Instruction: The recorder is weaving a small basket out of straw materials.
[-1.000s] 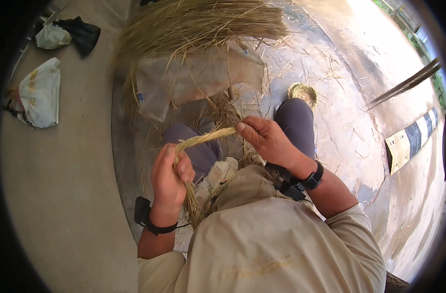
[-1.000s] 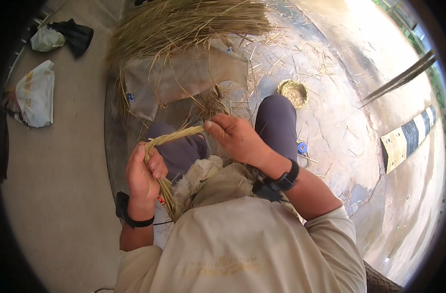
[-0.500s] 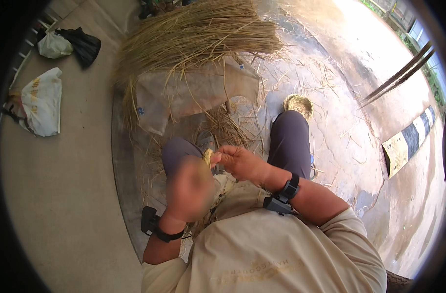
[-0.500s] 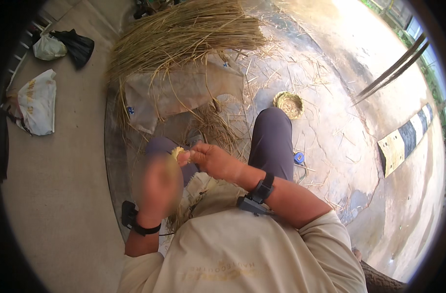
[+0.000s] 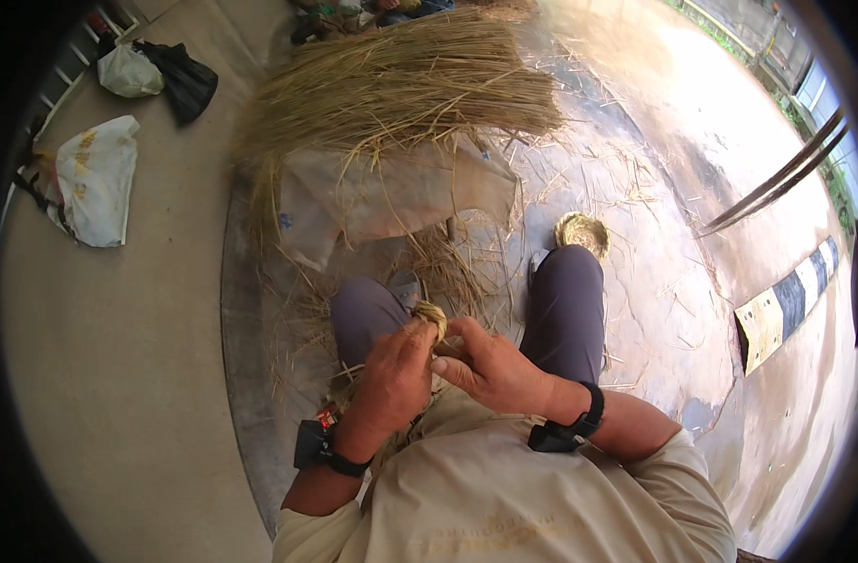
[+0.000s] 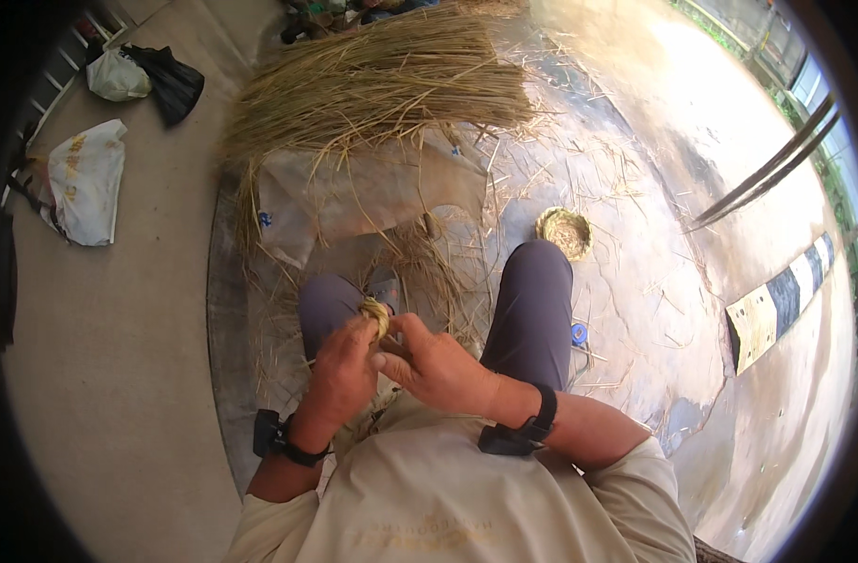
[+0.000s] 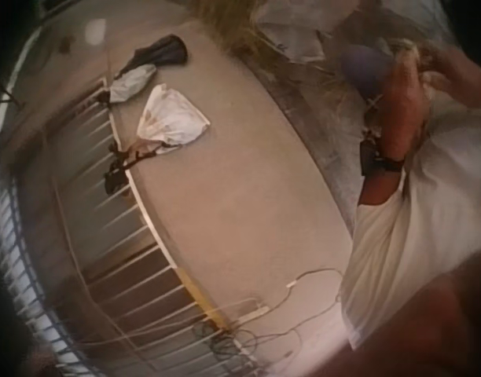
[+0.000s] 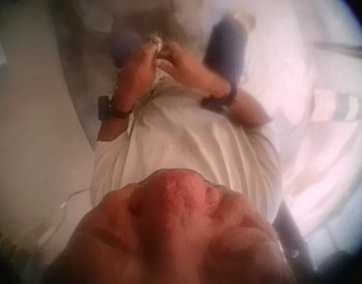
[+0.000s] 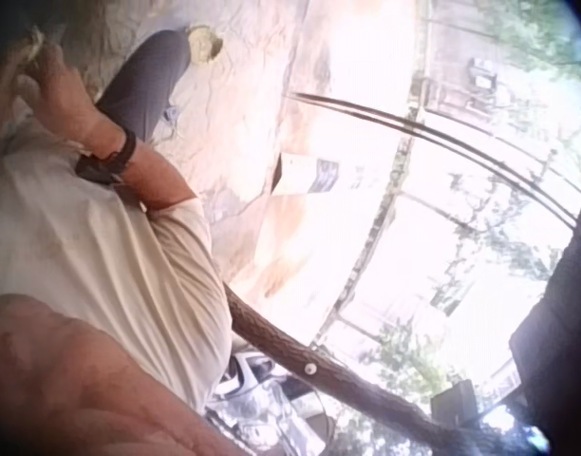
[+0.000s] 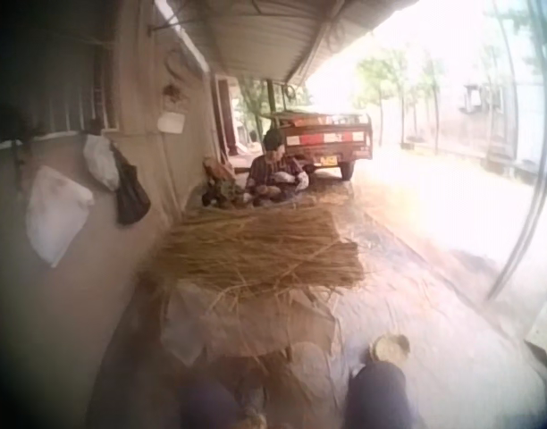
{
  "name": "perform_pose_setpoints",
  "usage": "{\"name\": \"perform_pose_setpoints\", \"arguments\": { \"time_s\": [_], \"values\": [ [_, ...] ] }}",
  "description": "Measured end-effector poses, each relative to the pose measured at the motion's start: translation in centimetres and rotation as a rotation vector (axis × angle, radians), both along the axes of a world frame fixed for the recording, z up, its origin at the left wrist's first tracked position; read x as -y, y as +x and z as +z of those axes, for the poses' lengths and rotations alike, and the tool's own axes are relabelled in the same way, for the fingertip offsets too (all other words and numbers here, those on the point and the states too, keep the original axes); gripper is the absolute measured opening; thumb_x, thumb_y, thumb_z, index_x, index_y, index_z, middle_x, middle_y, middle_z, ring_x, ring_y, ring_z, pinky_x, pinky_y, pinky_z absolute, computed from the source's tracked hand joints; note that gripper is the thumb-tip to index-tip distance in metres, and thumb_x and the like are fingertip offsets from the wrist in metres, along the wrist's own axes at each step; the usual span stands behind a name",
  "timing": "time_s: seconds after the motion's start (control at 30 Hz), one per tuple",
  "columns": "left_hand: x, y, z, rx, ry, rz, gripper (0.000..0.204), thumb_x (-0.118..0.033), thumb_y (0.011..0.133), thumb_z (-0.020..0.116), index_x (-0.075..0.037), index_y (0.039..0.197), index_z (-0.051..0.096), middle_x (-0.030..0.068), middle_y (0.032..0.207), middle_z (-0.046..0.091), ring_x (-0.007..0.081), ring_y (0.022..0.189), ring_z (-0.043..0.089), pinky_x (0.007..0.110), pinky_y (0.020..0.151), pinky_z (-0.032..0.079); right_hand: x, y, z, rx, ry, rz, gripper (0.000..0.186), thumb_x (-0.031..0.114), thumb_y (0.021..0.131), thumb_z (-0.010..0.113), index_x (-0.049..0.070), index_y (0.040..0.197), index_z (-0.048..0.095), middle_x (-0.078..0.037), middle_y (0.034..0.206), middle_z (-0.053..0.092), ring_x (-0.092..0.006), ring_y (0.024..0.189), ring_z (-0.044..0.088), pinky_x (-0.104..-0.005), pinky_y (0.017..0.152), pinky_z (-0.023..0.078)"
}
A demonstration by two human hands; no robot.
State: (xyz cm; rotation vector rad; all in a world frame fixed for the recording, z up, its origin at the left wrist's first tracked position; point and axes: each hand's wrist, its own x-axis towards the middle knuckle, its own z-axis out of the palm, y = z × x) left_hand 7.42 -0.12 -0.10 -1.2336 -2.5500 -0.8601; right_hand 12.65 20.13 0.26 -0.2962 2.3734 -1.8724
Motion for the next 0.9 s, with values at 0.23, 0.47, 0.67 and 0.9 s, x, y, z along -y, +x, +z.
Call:
{"name": "perform_pose_setpoints", "arguments": {
  "time_s": [0.23,0.47,0.67,0.9],
  "values": [
    [-1.0,0.2,1.1,0.107,0.035,-0.040,0.048,0.002,0.089,0.064,0.003,0.137,0.059,0.0199,0.139,0.060,0.0382,0.124,0.062,0.048,0.103,0.051,-0.4,-0.9,-1.7,0.111,-0.196,-0.087,0.030,0.027,0.105,0.068,-0.002,0.113,0.061,-0.008,0.088,0.065,-0.0108,0.080,0.058,-0.0321,0.070,0.052],
    [-0.6,-0.6,2.0,0.196,0.311,-0.067,0.038,-0.001,0.095,0.063,0.005,0.132,0.063,0.0196,0.132,0.067,0.0364,0.121,0.066,0.042,0.100,0.055,-1.1,-1.3,-2.2,0.029,-0.233,-0.196,0.021,0.022,0.107,0.065,0.001,0.109,0.065,-0.006,0.082,0.061,-0.0127,0.073,0.054,-0.0341,0.065,0.048],
    [-0.8,-3.4,1.2,0.862,0.439,0.064,0.036,-0.013,0.102,0.068,0.006,0.131,0.062,0.0165,0.129,0.069,0.0202,0.115,0.068,0.035,0.095,0.056,-2.0,-1.5,-3.0,-0.145,-0.062,-0.126,0.016,0.019,0.107,0.063,0.003,0.108,0.060,-0.011,0.080,0.058,-0.0222,0.070,0.058,-0.0366,0.065,0.049],
    [-1.5,-4.7,1.5,1.347,0.595,-0.156,0.034,-0.007,0.105,0.062,0.007,0.135,0.056,0.0102,0.132,0.067,0.0137,0.121,0.061,0.033,0.105,0.050,-2.4,-1.9,-2.1,-0.159,-0.029,-0.071,0.017,0.018,0.106,0.064,0.002,0.112,0.059,-0.013,0.081,0.059,-0.0276,0.069,0.063,-0.0382,0.063,0.050]
  ]
}}
